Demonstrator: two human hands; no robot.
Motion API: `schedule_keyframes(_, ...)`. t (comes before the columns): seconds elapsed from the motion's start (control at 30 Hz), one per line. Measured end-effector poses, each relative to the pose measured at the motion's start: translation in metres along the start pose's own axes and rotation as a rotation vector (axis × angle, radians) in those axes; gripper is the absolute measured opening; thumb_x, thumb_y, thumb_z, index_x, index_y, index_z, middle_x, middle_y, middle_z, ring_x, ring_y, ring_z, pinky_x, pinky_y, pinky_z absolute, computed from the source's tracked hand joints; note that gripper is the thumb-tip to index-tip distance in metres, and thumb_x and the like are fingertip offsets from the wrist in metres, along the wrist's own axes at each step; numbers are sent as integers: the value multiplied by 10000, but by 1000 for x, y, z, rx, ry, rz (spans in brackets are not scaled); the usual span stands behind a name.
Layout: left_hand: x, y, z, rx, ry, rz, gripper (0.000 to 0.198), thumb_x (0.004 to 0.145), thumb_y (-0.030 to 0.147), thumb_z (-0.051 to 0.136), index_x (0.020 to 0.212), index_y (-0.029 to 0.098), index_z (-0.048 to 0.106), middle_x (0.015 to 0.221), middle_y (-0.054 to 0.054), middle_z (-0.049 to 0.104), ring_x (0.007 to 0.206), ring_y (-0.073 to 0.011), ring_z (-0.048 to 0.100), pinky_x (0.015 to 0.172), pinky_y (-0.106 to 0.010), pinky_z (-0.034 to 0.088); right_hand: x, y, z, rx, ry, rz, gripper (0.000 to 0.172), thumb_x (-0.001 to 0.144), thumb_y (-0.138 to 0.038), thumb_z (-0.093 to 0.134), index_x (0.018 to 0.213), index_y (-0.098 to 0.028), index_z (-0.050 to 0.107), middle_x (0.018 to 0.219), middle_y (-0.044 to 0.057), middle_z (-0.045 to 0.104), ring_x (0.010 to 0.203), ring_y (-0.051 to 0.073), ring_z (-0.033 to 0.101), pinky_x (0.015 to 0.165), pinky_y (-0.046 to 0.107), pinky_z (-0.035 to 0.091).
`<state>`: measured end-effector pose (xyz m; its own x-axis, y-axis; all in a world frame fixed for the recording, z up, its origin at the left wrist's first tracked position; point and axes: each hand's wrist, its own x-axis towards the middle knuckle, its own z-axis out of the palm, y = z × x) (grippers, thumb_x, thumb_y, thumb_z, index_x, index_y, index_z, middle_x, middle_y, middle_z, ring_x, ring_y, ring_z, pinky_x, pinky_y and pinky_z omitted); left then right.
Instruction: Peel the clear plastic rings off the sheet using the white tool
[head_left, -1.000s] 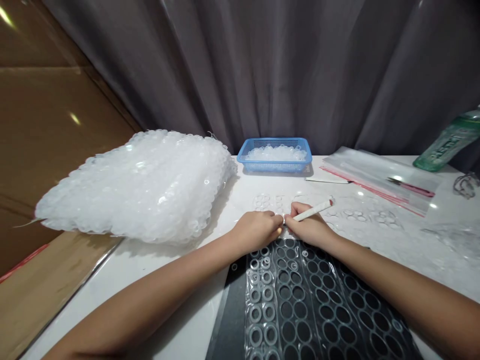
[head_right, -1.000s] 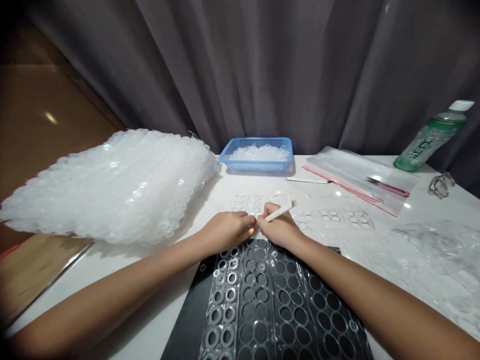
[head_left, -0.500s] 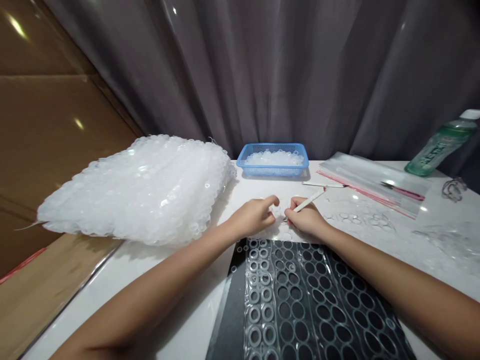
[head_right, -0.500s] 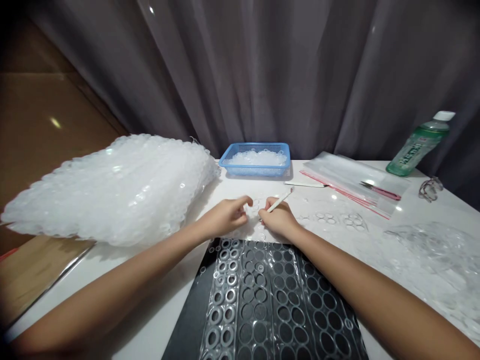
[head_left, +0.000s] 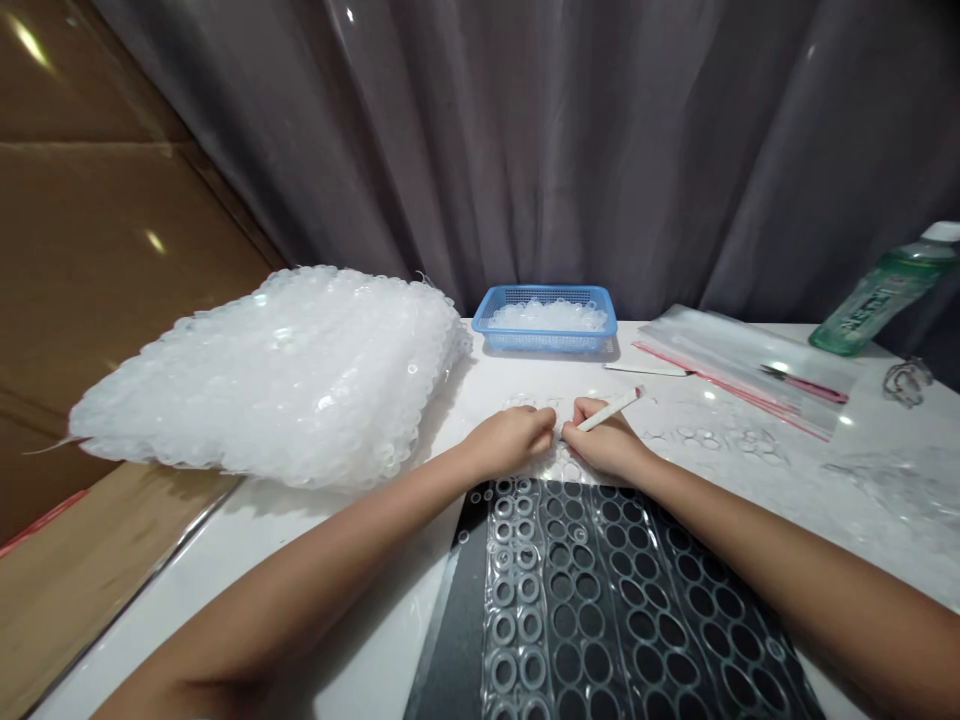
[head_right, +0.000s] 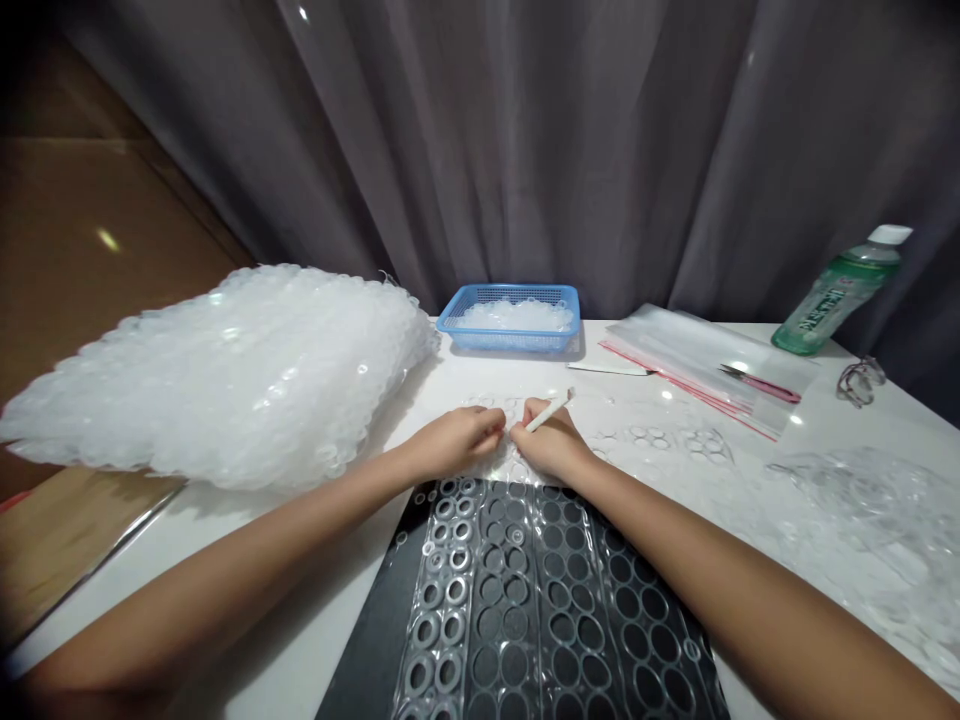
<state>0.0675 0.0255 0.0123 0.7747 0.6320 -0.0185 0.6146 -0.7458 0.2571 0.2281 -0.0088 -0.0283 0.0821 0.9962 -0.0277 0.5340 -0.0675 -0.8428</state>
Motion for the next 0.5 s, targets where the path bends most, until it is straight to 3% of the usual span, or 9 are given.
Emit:
schedule_keyframes(0.1, 1, -13, -14, -232, 199, -153, 148, 808, 197, 361, 717, 171, 475, 680, 1, 550, 641, -126, 501, 596, -232, 374, 1, -4, -1, -12, -5, 23, 119, 643, -223, 482, 572, -205, 389, 464, -34, 501, 448, 101, 462, 426, 206, 283)
schedule_keyframes(0.2, 4, -20, -29, -261, 357, -325, 209, 826, 222, 325, 653, 175, 434, 619, 10, 515, 604, -125, 478, 575, -240, 351, 2, -7, -3, 26, 10, 7, 104, 640, -216, 479, 572, -206, 402, 456, -34, 515, 436, 104, 476, 427, 206, 304)
schedule_keyframes(0.37, 12, -12, -25, 26, 279, -138, 275, 830, 341, 441, 612, 174, 438, 606, -6, 505, 582, -130, 466, 561, -257, 318, 10, -5, -4, 170, 110, -14, 112, 660, -230, 469, 585, -209, 388, 460, -43, 522, 430, 105, 496, 435, 201, 339)
schedule_keyframes(0.5, 12, -6, -6, 176, 173, -85, 95, 821, 255, 445, 830, 179, 503, 736, -33, 579, 639, -155, 518, 550, -249, 323, 16, 1, -1, 209, 103, -21, 124, 657, -235, 473, 579, -211, 378, 435, -50, 504, 426, 114, 514, 430, 200, 344)
